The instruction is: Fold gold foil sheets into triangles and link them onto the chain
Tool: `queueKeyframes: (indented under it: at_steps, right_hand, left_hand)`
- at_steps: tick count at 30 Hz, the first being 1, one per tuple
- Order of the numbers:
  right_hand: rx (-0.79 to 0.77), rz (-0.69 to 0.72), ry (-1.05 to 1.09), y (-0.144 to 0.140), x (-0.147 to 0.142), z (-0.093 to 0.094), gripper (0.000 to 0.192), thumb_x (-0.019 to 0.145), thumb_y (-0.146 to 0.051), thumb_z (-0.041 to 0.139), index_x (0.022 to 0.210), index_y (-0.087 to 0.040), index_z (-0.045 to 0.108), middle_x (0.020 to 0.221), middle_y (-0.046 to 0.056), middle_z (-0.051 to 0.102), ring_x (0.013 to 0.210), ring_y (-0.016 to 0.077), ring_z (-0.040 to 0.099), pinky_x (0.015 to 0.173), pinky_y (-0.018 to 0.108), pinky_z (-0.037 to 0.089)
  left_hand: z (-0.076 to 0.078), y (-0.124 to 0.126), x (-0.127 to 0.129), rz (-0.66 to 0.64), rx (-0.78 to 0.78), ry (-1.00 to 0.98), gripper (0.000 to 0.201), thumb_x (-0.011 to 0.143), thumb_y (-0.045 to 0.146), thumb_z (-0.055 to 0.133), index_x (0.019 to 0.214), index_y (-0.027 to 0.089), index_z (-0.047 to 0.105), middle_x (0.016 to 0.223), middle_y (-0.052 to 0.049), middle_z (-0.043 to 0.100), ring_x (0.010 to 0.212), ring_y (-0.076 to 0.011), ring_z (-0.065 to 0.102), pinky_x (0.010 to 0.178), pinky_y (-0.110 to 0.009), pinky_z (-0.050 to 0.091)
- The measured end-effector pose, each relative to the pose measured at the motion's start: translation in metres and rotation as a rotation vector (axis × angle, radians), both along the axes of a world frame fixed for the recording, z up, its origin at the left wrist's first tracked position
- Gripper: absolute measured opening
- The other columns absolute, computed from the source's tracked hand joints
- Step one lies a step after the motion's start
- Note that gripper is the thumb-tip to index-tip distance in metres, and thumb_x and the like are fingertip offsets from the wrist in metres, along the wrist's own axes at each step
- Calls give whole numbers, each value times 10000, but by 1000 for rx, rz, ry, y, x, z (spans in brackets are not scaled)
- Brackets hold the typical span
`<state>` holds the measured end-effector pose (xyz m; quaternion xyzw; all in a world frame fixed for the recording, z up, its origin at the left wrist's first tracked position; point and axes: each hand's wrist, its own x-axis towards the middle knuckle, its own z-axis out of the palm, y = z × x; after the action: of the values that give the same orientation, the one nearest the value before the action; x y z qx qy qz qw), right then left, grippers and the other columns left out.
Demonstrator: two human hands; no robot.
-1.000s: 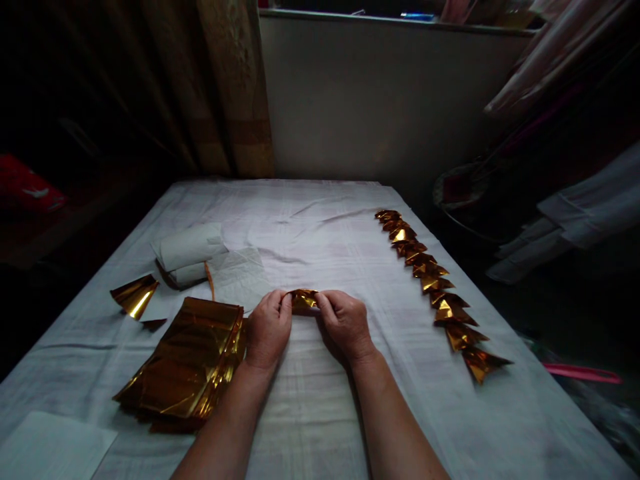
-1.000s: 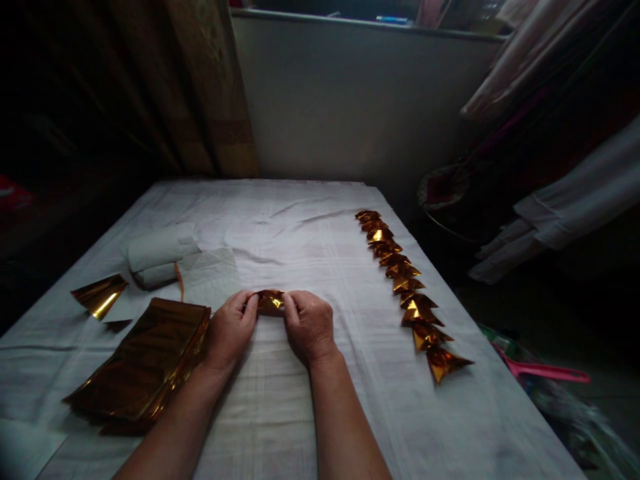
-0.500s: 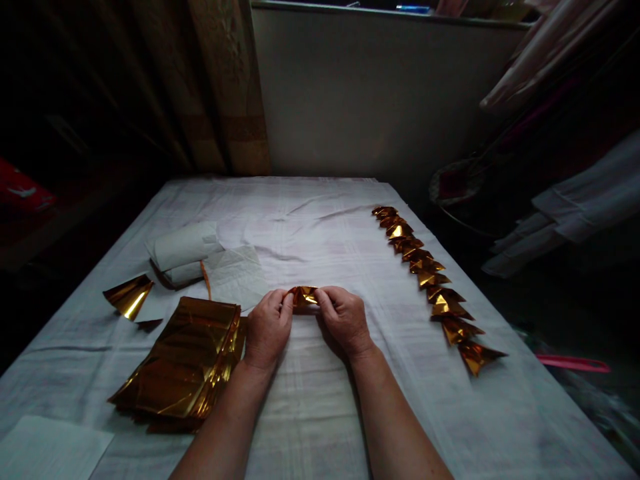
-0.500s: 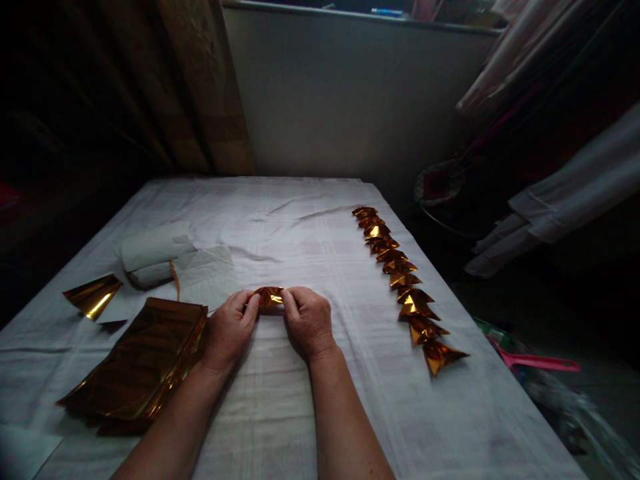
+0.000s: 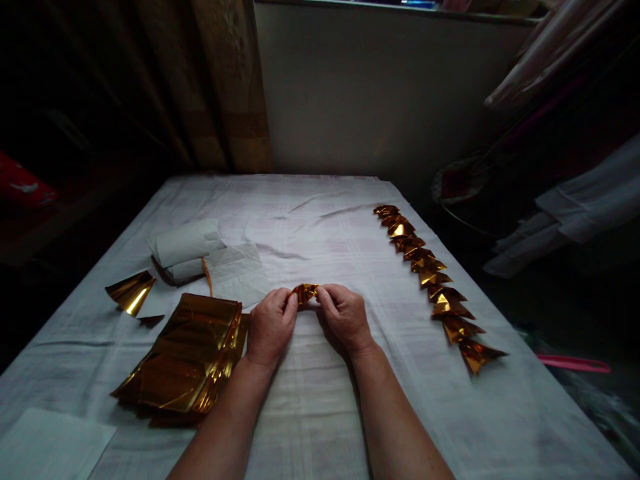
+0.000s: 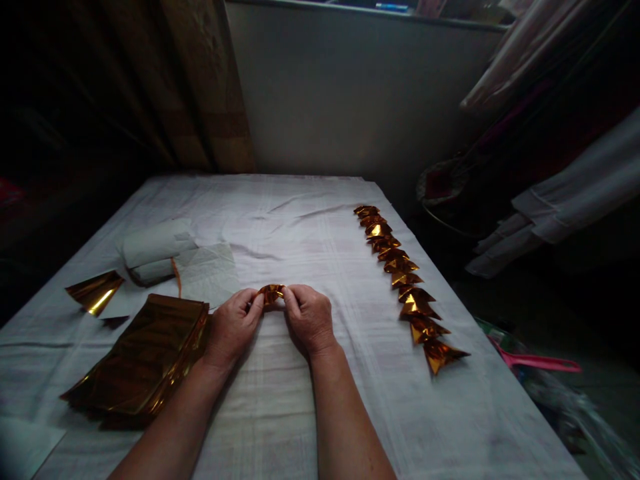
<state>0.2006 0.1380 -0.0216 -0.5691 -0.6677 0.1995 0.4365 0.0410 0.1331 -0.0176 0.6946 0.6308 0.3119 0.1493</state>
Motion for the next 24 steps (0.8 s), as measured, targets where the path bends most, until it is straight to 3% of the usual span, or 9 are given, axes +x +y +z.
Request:
queueKeyframes:
  at_steps: [4, 10, 17, 24]
  right_hand:
    - [-1, -30, 16, 0, 2, 1, 292, 929, -342, 486, 821, -238, 736, 814, 40, 762, 764, 181, 703, 714, 259, 516]
    - [0, -49, 23, 1, 5, 1, 240, 899, -317, 519, 885, -240, 746, 872, 42, 770, 795, 189, 709, 757, 278, 532]
    - [-30, 1, 137, 2, 3, -2, 226, 880, -303, 546, 875, -244, 764, 888, 42, 782, 817, 201, 725, 771, 297, 555]
    - [-14, 47, 158, 0, 1, 0, 224, 887, -286, 552, 870, -229, 768, 866, 46, 780, 792, 194, 722, 742, 282, 552]
  left_hand:
    - [-1, 3, -2, 44, 27, -75, 222, 913, 287, 471, 783, 223, 639, 765, -11, 692, 727, -162, 631, 667, -246, 438]
    - [0, 2, -2, 13, 44, -105, 228, 925, 301, 471, 820, 223, 658, 805, -16, 708, 757, -165, 651, 694, -249, 463]
    - [-5, 2, -1, 6, 98, -134, 204, 924, 262, 499, 938, 215, 698, 924, -46, 739, 863, -185, 684, 776, -265, 506]
    - [-8, 3, -3, 40, 99, -88, 215, 930, 246, 489, 895, 207, 697, 866, -43, 731, 805, -184, 678, 733, -264, 505]
